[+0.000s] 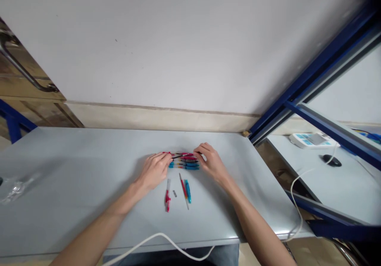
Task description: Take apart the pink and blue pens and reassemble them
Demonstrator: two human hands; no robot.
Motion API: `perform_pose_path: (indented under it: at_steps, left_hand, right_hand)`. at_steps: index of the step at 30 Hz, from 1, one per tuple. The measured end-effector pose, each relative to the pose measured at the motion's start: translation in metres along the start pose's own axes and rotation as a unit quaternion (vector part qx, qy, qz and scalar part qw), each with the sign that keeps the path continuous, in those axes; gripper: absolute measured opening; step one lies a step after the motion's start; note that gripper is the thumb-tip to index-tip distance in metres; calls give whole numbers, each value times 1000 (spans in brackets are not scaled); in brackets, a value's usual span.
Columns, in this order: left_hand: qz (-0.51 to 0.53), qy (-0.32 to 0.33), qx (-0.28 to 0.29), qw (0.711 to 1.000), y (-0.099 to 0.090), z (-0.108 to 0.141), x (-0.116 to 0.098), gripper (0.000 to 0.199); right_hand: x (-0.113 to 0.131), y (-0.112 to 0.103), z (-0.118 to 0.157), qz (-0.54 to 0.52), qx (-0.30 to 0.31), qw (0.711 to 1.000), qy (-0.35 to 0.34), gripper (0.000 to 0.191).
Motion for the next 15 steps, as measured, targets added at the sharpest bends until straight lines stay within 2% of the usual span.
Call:
perform_pose_path:
  at_steps: [3, 6, 8, 11, 13, 15]
  left_hand:
    - [24, -34, -8, 999, 1, 1, 2, 24]
    - [37, -49, -4, 998, 1, 1, 1, 26]
    - [43, -53, -1, 998, 1, 1, 1, 27]
    - [45, -55, 0, 997, 1, 1, 1, 29]
    - [43, -59, -1, 997, 0, 1, 1, 29]
    - [43, -64, -3, 997, 0, 1, 2, 29]
  right_hand:
    - [-4, -2, 3, -3, -22, 998, 62, 31]
    - [1, 5, 6, -21, 0, 994, 104, 42]
    - [9, 12, 7, -73, 40, 993, 80, 40]
    - [23, 22, 9, -155, 106, 982, 26, 23]
    - [29, 26, 11, -192, 138, 971, 26, 11]
    - [32, 30, 13, -211, 164, 963, 36, 9]
Point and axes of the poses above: each hand's wrist, its own z-axis away from the middle knuckle, its own y-axis out of the palm, x = y × z, the point moved 2 cm from there along -z, towards the middle knuckle, and after that the axes turned 8 degrees about z, right-handed, at the moved point
